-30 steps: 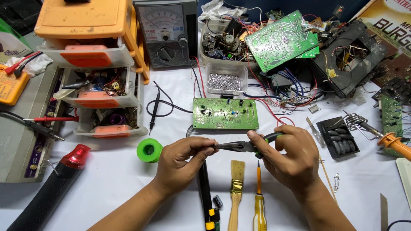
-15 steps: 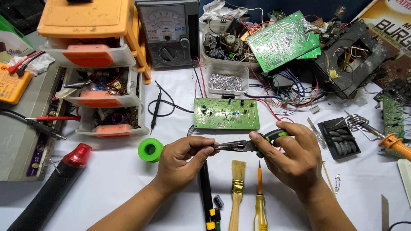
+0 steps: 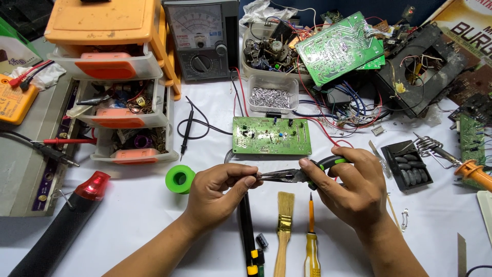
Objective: Straightening component pins with pliers, soldering them onto a PCB, and cleaning the board with a brush.
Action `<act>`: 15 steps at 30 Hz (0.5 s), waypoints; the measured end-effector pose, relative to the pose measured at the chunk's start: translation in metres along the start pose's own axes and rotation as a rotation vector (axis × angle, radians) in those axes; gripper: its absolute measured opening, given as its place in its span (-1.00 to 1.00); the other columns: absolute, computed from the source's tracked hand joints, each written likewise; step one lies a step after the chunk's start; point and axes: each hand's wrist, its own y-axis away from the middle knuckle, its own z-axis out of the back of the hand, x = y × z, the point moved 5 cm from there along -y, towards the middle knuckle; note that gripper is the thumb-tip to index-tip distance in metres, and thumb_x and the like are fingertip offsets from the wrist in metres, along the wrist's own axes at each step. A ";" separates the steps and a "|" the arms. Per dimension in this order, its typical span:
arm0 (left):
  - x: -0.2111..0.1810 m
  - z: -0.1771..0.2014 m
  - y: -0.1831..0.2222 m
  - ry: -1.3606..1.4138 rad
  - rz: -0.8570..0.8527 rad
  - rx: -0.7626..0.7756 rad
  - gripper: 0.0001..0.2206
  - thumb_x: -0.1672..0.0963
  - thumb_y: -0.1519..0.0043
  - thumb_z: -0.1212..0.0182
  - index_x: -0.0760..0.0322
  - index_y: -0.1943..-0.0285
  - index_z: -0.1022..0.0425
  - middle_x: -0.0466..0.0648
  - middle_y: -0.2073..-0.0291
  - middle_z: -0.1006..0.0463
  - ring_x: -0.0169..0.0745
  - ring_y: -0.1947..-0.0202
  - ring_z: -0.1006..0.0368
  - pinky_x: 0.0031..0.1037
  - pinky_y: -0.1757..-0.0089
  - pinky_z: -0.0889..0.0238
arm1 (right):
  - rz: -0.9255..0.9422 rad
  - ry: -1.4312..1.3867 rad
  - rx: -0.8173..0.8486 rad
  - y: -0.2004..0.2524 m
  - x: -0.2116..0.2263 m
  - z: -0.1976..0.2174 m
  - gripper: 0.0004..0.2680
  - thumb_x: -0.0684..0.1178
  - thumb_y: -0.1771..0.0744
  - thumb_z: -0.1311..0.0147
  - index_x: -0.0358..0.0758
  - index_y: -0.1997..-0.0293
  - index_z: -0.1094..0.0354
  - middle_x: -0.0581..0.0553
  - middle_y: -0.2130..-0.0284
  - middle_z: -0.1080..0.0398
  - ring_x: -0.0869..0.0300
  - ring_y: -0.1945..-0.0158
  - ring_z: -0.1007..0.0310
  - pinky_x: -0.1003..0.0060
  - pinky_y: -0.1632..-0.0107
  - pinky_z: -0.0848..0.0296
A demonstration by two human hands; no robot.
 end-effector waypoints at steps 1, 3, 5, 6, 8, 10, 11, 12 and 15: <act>0.000 0.000 0.000 0.000 0.000 0.000 -0.87 0.24 -0.25 -0.26 0.46 0.07 -0.58 0.13 0.22 -0.70 -0.11 0.26 -0.73 -0.47 0.13 -0.70 | 0.000 0.000 0.000 0.000 0.000 0.000 -0.82 -0.11 -0.37 -0.30 0.06 -0.07 -0.55 0.03 0.53 -0.16 -0.10 0.14 -0.51 0.02 0.06 -0.45; 0.004 0.000 0.001 0.034 0.069 0.009 -0.86 0.23 -0.25 -0.26 0.47 0.07 -0.59 0.13 0.21 -0.70 -0.09 0.28 -0.74 -0.48 0.15 -0.69 | 0.006 0.006 -0.006 0.001 -0.001 -0.001 -0.81 -0.13 -0.37 -0.33 0.08 -0.06 -0.55 0.04 0.52 -0.16 -0.08 0.16 -0.51 0.03 0.10 -0.45; 0.010 0.000 0.003 0.111 0.125 0.008 -0.85 0.23 -0.25 -0.26 0.48 0.06 -0.59 0.15 0.19 -0.70 -0.05 0.26 -0.73 -0.43 0.11 -0.69 | 0.007 0.012 0.000 0.002 -0.001 -0.002 -0.81 -0.12 -0.37 -0.32 0.08 -0.07 -0.55 0.04 0.52 -0.15 -0.08 0.15 -0.51 0.03 0.10 -0.45; 0.015 0.000 0.004 0.188 0.180 0.008 -0.84 0.23 -0.26 -0.25 0.50 0.05 -0.59 0.17 0.18 -0.69 -0.02 0.23 -0.72 -0.39 0.08 -0.69 | 0.007 0.019 0.006 0.003 -0.001 -0.002 -0.81 -0.11 -0.37 -0.32 0.09 -0.08 -0.55 0.04 0.52 -0.14 -0.07 0.14 -0.51 0.03 0.09 -0.45; 0.015 0.000 0.004 0.201 0.189 0.004 -0.85 0.24 -0.25 -0.25 0.50 0.05 -0.59 0.17 0.19 -0.68 -0.01 0.23 -0.72 -0.37 0.08 -0.70 | 0.005 0.014 0.006 0.003 0.000 -0.003 -0.81 -0.10 -0.37 -0.33 0.08 -0.07 -0.55 0.04 0.53 -0.14 -0.07 0.15 -0.50 0.03 0.10 -0.45; 0.015 0.000 0.004 0.215 0.198 0.000 -0.85 0.24 -0.25 -0.25 0.51 0.05 -0.59 0.17 0.19 -0.68 -0.01 0.23 -0.71 -0.36 0.08 -0.70 | 0.003 0.010 0.006 0.003 0.000 -0.003 -0.82 -0.09 -0.36 -0.33 0.08 -0.07 -0.55 0.04 0.53 -0.14 -0.07 0.16 -0.49 0.03 0.12 -0.45; 0.015 -0.001 0.004 0.229 0.206 0.004 -0.84 0.23 -0.26 -0.25 0.50 0.04 -0.58 0.17 0.22 -0.68 -0.03 0.23 -0.71 -0.35 0.08 -0.70 | 0.005 0.018 0.016 0.003 0.000 -0.003 -0.81 -0.09 -0.37 -0.33 0.07 -0.09 -0.55 0.03 0.52 -0.14 -0.07 0.15 -0.49 0.02 0.12 -0.44; 0.016 -0.001 0.004 0.244 0.214 0.008 -0.84 0.23 -0.27 -0.24 0.48 0.03 -0.58 0.17 0.26 -0.69 -0.06 0.23 -0.71 -0.34 0.08 -0.69 | 0.007 0.026 0.026 0.004 0.000 -0.004 -0.80 -0.09 -0.37 -0.33 0.06 -0.11 -0.54 0.03 0.51 -0.13 -0.07 0.15 -0.48 0.02 0.12 -0.44; 0.023 -0.001 0.006 0.298 0.269 -0.028 -0.84 0.23 -0.25 -0.26 0.49 0.04 -0.58 0.16 0.25 -0.68 -0.05 0.25 -0.71 -0.35 0.09 -0.69 | -0.004 0.024 0.043 0.004 0.001 -0.005 -0.80 -0.09 -0.37 -0.32 0.05 -0.10 -0.54 0.03 0.50 -0.14 -0.05 0.14 -0.49 0.03 0.11 -0.43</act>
